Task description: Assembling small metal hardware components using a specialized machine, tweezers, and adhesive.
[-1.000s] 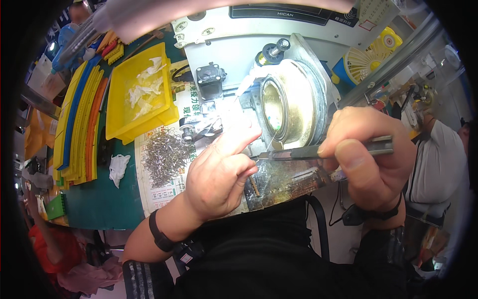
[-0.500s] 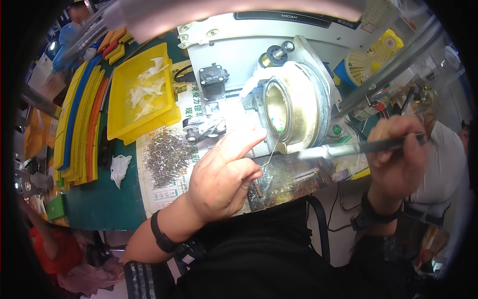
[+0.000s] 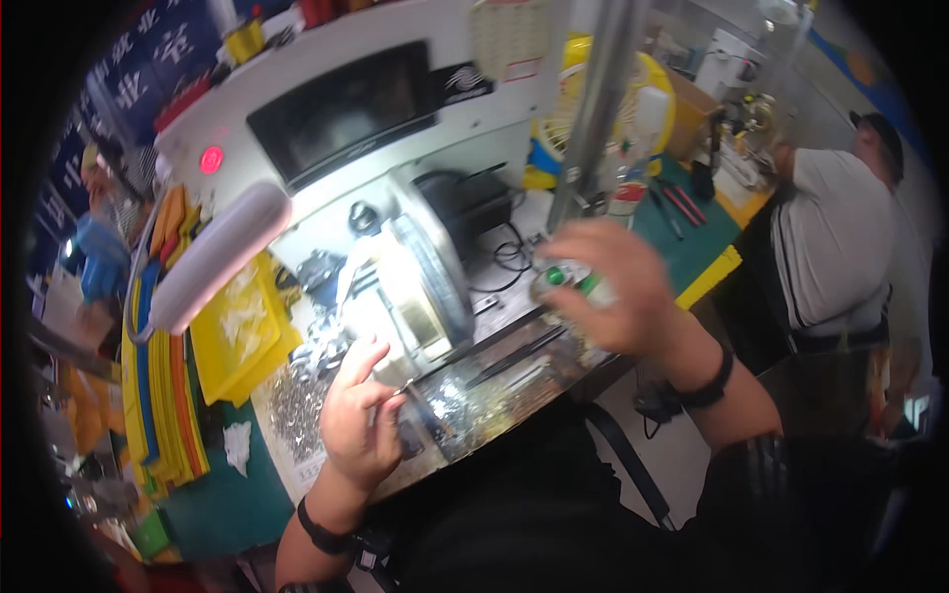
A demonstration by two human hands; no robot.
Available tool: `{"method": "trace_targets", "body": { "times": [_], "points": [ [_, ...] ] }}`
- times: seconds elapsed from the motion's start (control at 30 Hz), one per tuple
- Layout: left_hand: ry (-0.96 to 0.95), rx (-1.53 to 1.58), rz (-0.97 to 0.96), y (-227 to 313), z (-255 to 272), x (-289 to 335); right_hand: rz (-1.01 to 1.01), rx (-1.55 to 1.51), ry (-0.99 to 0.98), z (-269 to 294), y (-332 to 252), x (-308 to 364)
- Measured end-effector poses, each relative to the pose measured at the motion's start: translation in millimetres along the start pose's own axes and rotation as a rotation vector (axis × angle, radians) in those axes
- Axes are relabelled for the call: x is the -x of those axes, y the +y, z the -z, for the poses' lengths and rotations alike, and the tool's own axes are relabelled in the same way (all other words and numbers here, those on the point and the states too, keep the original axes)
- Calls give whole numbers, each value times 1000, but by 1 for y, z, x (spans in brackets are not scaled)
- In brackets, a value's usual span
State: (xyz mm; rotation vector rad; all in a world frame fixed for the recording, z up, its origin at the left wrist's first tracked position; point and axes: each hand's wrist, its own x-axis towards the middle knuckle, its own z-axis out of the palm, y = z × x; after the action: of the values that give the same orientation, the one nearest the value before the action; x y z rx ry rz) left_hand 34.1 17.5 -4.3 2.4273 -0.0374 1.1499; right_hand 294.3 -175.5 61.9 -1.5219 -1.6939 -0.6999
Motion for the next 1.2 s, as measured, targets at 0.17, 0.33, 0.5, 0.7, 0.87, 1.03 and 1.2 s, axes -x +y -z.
{"method": "trace_targets", "body": {
  "times": [0.17,0.33,0.5,0.7,0.87,1.03,1.2],
  "points": [
    [-42,143,394,4,6,-6,-144,-197,-621,-14,24,-33],
    [-147,55,284,45,22,-20,-142,-341,-339,6,13,-16],
    [-213,8,61,94,-35,-49,126,-78,-425,-8,2,31],
    [-321,179,439,84,-85,-50,101,-55,-400,8,-2,45],
    [-328,624,716,69,-92,-45,91,-176,-319,17,3,48],
    [-249,735,691,74,-82,-41,124,-260,-395,23,8,38],
    [-397,910,567,72,-81,-56,108,-326,-391,26,34,34]
  ]
}}
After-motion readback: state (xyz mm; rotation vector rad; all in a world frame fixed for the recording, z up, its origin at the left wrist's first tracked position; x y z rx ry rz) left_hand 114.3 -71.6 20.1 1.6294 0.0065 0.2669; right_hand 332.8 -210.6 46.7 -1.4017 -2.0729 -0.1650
